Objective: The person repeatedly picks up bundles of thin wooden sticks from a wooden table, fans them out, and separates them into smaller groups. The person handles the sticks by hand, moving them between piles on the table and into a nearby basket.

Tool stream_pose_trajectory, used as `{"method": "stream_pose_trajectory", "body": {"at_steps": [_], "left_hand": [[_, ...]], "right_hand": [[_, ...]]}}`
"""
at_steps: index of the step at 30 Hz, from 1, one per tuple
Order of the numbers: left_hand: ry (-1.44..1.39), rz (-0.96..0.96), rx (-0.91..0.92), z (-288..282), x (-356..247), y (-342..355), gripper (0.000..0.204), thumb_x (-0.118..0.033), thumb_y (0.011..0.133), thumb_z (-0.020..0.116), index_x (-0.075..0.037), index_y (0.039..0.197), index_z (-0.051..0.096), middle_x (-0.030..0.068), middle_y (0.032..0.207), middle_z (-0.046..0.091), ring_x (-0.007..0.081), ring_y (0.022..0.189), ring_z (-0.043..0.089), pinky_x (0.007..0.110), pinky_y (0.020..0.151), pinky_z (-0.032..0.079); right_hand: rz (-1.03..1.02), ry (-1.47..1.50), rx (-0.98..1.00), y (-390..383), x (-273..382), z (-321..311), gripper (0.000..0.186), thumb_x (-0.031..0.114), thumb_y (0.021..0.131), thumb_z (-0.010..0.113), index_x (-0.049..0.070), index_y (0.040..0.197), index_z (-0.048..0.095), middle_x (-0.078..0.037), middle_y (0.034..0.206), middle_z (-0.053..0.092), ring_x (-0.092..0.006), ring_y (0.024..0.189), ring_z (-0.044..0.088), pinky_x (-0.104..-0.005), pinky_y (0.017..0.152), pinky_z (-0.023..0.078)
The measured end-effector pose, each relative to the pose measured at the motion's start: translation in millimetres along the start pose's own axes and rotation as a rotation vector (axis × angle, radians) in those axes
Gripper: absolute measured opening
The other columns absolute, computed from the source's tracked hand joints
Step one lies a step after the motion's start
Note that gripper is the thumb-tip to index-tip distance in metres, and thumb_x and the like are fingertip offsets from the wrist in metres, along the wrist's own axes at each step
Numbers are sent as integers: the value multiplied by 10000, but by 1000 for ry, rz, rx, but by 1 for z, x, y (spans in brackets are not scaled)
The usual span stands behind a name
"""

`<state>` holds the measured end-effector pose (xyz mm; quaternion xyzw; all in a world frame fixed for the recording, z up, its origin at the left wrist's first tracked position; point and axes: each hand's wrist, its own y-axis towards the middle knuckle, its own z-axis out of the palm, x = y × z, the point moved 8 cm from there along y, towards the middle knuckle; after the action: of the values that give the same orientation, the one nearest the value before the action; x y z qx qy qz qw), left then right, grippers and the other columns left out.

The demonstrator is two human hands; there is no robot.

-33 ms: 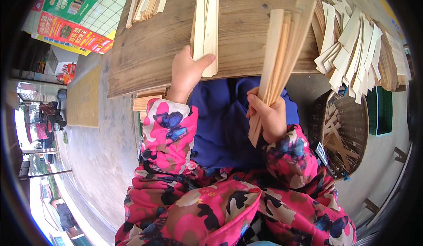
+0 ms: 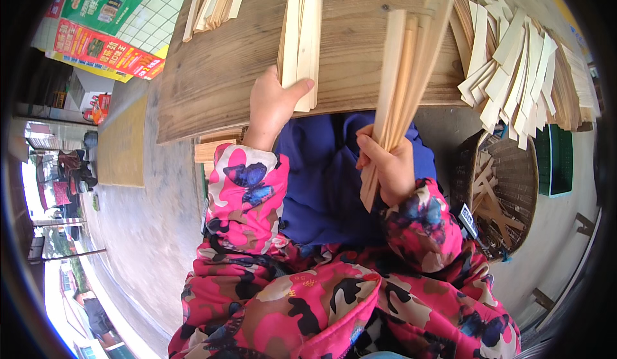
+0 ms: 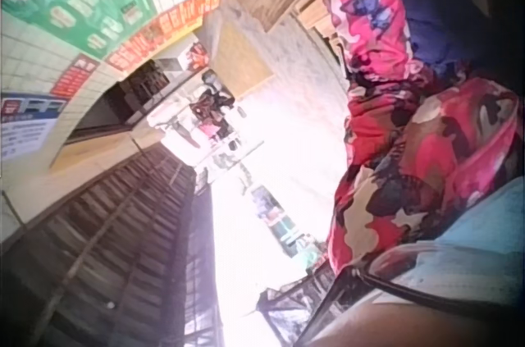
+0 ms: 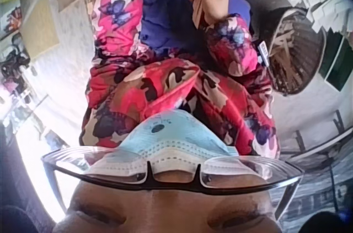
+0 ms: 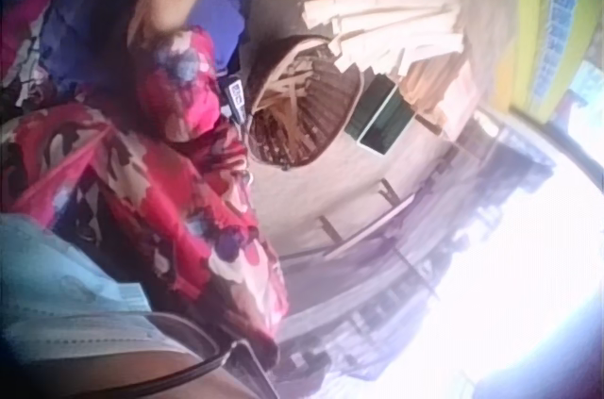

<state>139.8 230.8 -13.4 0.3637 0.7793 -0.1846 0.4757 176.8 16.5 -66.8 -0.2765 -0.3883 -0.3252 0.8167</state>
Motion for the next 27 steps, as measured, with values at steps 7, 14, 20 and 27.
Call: {"method": "stream_pose_trajectory", "body": {"at_steps": [7,14,20,27], "left_hand": [[-18,-20,51,2,-4,5,369,-156,689,721,59,952,577,146,864,655,187,759,631,297,705,481],[-365,-64,45,17,-28,-53,322,-72,739,716,56,972,534,99,890,630,115,777,583,261,704,487],[-456,20,127,34,-55,-101,337,-44,764,689,42,1035,508,82,941,624,103,830,577,244,738,474],[-418,60,143,41,-62,-117,366,-57,775,679,29,1079,495,66,973,600,95,860,557,238,764,454]], "right_hand": [[50,42,-2,15,-14,16,99,49,798,617,-29,854,594,-10,610,525,-67,474,459,-209,439,379],[-94,121,-83,9,14,8,112,66,803,631,-25,859,596,-14,602,534,-72,477,478,-205,441,373],[-18,153,9,4,28,14,175,123,785,677,-8,867,596,-3,635,540,-68,511,480,-212,468,378],[-8,186,35,-4,27,15,127,88,760,690,10,828,617,14,670,564,-47,554,494,-202,490,387]]}}
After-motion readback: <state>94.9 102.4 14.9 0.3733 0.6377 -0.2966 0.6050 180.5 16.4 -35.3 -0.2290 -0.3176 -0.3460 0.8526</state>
